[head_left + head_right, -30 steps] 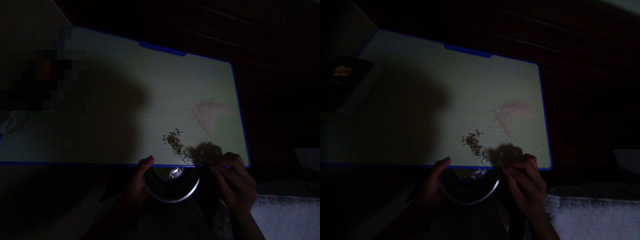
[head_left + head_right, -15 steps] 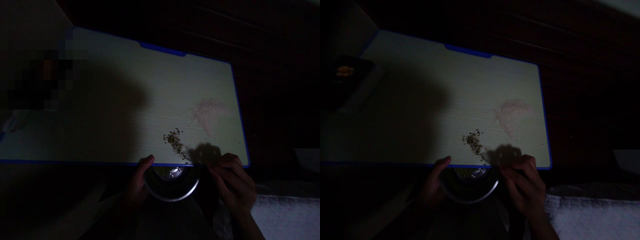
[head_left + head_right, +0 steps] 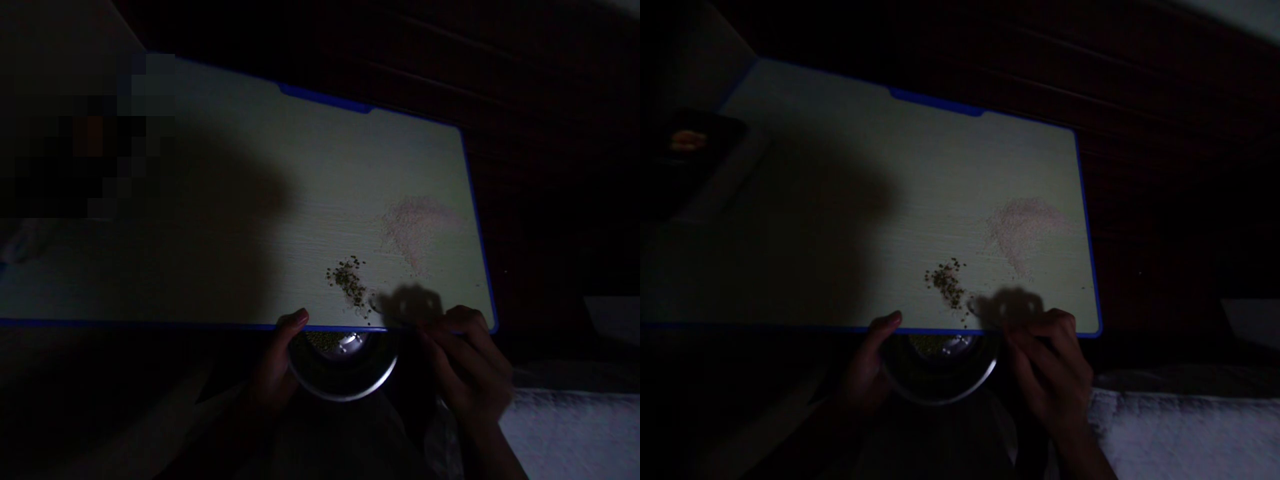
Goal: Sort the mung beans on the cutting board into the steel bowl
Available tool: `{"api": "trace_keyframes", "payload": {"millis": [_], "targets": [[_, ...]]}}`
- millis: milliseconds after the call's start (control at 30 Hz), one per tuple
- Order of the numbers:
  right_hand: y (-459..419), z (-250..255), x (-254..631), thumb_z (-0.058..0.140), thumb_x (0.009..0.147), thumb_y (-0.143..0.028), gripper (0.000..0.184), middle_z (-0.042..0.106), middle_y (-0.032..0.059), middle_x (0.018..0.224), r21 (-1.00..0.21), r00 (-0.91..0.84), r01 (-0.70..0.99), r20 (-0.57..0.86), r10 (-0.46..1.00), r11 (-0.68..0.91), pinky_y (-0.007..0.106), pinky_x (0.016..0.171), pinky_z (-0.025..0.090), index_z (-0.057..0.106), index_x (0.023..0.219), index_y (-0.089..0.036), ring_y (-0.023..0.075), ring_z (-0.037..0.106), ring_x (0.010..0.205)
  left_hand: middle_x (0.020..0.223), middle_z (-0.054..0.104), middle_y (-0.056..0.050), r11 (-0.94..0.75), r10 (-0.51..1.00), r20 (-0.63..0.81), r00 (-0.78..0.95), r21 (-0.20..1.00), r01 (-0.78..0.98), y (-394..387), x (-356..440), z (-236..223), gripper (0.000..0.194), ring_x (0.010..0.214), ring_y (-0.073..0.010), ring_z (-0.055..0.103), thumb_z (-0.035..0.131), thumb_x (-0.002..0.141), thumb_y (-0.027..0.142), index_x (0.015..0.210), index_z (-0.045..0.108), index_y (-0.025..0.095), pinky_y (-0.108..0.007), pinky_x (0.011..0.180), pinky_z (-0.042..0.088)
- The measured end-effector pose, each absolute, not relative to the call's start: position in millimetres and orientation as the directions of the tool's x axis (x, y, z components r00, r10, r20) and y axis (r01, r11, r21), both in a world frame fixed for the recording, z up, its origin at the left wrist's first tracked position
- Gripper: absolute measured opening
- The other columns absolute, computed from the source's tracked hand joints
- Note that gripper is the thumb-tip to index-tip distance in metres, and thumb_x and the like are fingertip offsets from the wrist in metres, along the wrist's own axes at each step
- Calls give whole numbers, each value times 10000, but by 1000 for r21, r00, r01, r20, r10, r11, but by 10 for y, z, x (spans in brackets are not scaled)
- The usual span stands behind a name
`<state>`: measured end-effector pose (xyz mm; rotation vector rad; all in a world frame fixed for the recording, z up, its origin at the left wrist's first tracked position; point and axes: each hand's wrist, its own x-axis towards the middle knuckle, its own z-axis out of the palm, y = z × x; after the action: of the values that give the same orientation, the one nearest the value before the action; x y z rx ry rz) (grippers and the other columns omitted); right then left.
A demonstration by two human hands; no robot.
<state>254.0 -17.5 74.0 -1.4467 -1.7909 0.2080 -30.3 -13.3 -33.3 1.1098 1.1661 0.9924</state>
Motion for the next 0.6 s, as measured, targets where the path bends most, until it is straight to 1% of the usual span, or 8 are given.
{"api": "trace_keyframes", "payload": {"millis": [133, 233, 333, 367, 433, 467, 533, 600], "targets": [[-130, 741, 2532, 694, 883, -60, 360, 654, 35, 969, -544, -86, 763, 449, 889, 349, 390, 772, 486, 705, 1181, -262, 192, 603, 903, 1388, 603, -75, 147, 980, -143, 141, 989, -16, -167, -340, -365, 585, 1310, -327, 558, 792, 798, 252, 1346, 616, 352, -513, 1156, 375], [-146, 740, 2538, 700, 875, -62, 347, 655, 32, 964, -569, -87, 744, 438, 895, 350, 402, 783, 488, 716, 1155, -265, 196, 608, 895, 1337, 649, -82, 279, 955, -262, 140, 952, -122, -130, -283, -330, 481, 1299, -342, 575, 772, 820, 311, 1285, 652, 317, -542, 1139, 398], [-158, 742, 2540, 704, 868, -60, 338, 648, 23, 937, -571, -67, 742, 458, 886, 351, 403, 791, 490, 722, 1138, -263, 190, 604, 874, 1177, 735, -78, 450, 892, -425, 153, 864, -225, -42, -164, -270, 295, 1173, -343, 674, 595, 944, 438, 1192, 673, 299, -565, 1017, 518], [-151, 742, 2540, 702, 869, -60, 346, 647, 24, 941, -565, -65, 747, 462, 885, 350, 401, 791, 491, 719, 1148, -264, 191, 605, 880, 1113, 754, -75, 486, 874, -459, 161, 840, -241, -14, -126, -251, 295, 1110, -337, 707, 519, 978, 464, 1164, 679, 299, -563, 963, 555], [-120, 740, 2539, 696, 873, -56, 354, 648, 35, 969, -555, -61, 759, 461, 886, 341, 394, 792, 492, 715, 1163, -259, 198, 607, 910, 1048, 766, -76, 526, 850, -499, 168, 811, -257, 24, -77, -224, 333, 1056, -334, 729, 467, 992, 500, 1128, 695, 300, -553, 921, 583], [-99, 736, 2538, 694, 874, -53, 353, 648, 43, 987, -549, -57, 765, 462, 885, 336, 391, 792, 494, 714, 1163, -254, 202, 606, 927, 1046, 765, -79, 522, 853, -496, 163, 816, -249, 30, -71, -216, 334, 1073, -339, 722, 495, 977, 513, 1122, 706, 299, -551, 935, 578], [-57, 725, 2536, 691, 876, -49, 346, 648, 52, 1010, -532, -55, 779, 469, 882, 331, 382, 785, 493, 714, 1158, -249, 202, 602, 940, 1079, 755, -79, 466, 884, -447, 135, 860, -208, 16, -98, -211, 324, 1147, -348, 684, 607, 918, 522, 1132, 719, 306, -551, 1002, 541], [-28, 715, 2529, 689, 880, -48, 346, 649, 52, 1016, -520, -53, 790, 471, 880, 326, 375, 771, 487, 711, 1160, -250, 197, 599, 930, 1160, 732, -73, 402, 915, -389, 107, 901, -162, -24, -161, -214, 346, 1205, -344, 643, 717, 851, 493, 1148, 720, 315, -548, 1064, 491]]}}
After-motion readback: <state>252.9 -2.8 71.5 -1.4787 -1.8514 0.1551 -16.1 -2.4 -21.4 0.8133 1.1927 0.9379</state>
